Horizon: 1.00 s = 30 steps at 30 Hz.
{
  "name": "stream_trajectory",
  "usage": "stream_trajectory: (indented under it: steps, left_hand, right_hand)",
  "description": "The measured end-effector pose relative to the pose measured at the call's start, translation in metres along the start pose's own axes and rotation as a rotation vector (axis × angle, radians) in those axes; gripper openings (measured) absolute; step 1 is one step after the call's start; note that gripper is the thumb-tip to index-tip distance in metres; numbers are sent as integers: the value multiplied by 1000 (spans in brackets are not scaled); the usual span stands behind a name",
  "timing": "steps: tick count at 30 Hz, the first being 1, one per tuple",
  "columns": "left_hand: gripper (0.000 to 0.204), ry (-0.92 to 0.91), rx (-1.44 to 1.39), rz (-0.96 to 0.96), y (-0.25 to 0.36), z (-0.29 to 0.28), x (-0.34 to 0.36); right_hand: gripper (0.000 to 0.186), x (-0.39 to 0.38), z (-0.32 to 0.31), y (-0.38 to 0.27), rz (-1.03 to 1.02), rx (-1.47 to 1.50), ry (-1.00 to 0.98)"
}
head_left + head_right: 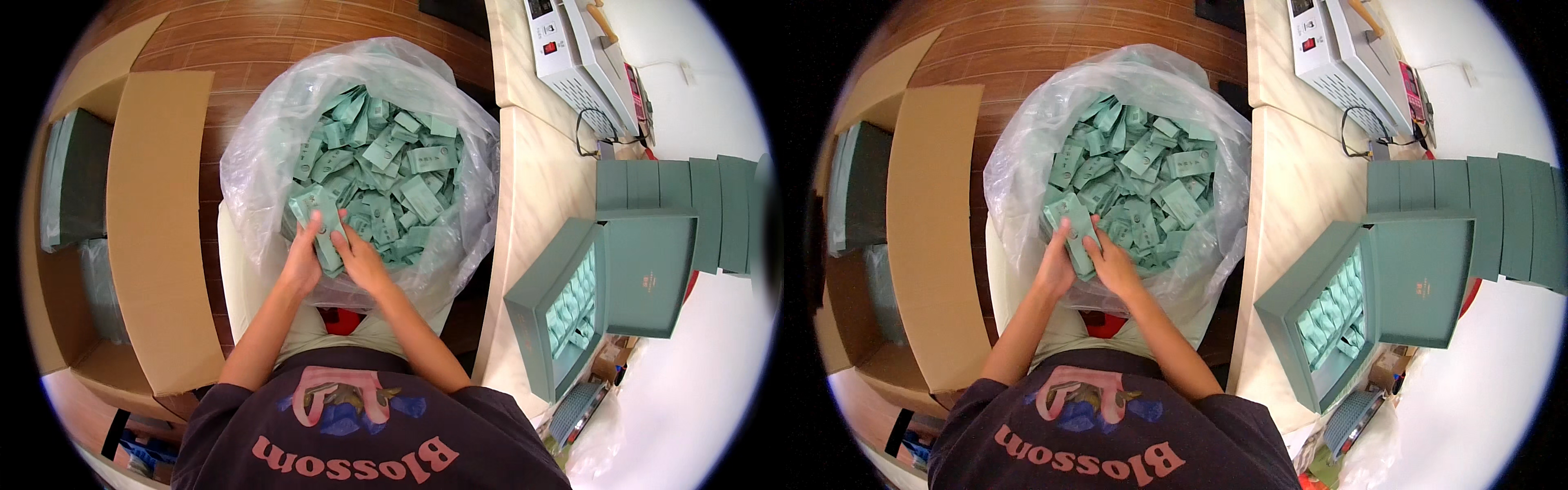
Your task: The person takes tea packets from a large plastic bag and places them into rows within a green gift box. They then apply a security sticker to the back of the box and stack it onto a pile of finished boxes.
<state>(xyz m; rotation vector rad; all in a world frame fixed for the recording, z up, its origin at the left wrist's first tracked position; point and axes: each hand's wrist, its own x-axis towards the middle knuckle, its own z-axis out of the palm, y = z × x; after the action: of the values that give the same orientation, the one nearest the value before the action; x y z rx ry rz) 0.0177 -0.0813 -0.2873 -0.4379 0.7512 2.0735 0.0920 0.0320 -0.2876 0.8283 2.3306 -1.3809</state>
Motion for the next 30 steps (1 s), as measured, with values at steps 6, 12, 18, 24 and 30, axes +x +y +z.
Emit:
stream_trajectory:
  steps: [6, 12, 18, 24, 30]
  left_hand:
    - [46, 51, 416, -12, -3, 0, 1]
    - [48, 28, 419, -97, -8, 5, -5]
    - [46, 24, 287, -315, -9, -15, -10]
    - [64, -159, 137, -319, -8, -13, -8]
    - [68, -56, 350, -71, 3, 7, -16]
  right_hand:
    - [39, 14, -55, 28, -254, -552, 396]
    - [21, 11, -103, 80, -87, -989, 354]
    - [22, -26, -73, 11, -463, -254, 653]
    - [28, -57, -27, -30, -748, -30, 486]
    - [22, -38, -44, 2, -543, 22, 350]
